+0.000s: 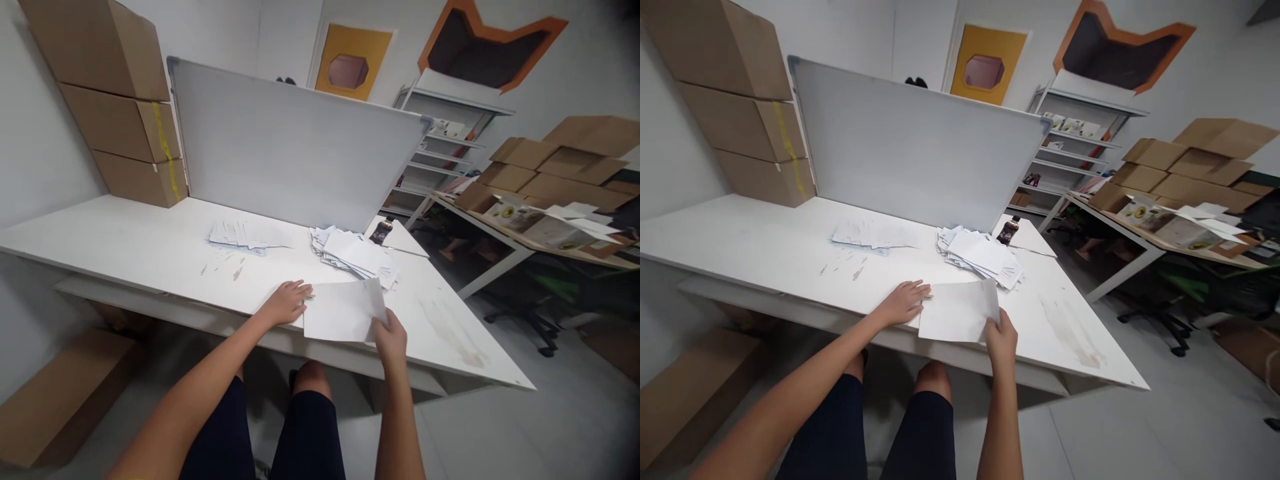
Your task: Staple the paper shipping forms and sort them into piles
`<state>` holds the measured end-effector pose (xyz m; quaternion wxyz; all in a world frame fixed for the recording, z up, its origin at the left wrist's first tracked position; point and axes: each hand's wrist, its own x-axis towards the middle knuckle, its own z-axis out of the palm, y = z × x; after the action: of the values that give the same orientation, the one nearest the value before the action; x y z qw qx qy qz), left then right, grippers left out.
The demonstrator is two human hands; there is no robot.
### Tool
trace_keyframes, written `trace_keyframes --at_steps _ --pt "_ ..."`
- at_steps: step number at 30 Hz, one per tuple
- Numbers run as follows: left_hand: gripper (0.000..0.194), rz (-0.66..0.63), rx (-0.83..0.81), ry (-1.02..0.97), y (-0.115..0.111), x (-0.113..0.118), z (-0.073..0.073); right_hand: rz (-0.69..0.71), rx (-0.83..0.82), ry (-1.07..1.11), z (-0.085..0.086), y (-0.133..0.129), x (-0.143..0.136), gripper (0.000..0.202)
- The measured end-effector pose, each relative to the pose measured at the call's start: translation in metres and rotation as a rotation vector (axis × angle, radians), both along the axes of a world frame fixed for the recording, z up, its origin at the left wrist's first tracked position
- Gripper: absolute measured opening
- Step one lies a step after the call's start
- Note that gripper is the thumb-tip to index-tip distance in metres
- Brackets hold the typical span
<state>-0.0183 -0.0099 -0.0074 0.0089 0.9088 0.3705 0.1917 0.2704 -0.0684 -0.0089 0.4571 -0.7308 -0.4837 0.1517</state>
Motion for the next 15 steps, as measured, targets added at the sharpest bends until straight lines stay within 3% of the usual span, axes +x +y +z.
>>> trace_keyframes --at_steps 3,7,11,15 --pt "0.065 0.032 -0.004 -0.016 0.0 0.0 -0.002 -0.097 0.138 0.005 0.016 0.028 0.011 0.049" --pt "0.07 0.17 -0.01 -0.065 0.005 0.001 -0.006 -0.249 0.253 0.153 0.034 0.095 0.032 0.043" --pt "0.065 0.204 -0.045 -0.059 0.007 0.001 -0.009 -0.295 0.078 0.097 0.049 0.156 0.045 0.041" --pt "0.056 0.179 -0.067 -0.086 0.002 0.002 -0.008 -0.29 -0.034 0.01 0.052 0.193 0.033 0.06"
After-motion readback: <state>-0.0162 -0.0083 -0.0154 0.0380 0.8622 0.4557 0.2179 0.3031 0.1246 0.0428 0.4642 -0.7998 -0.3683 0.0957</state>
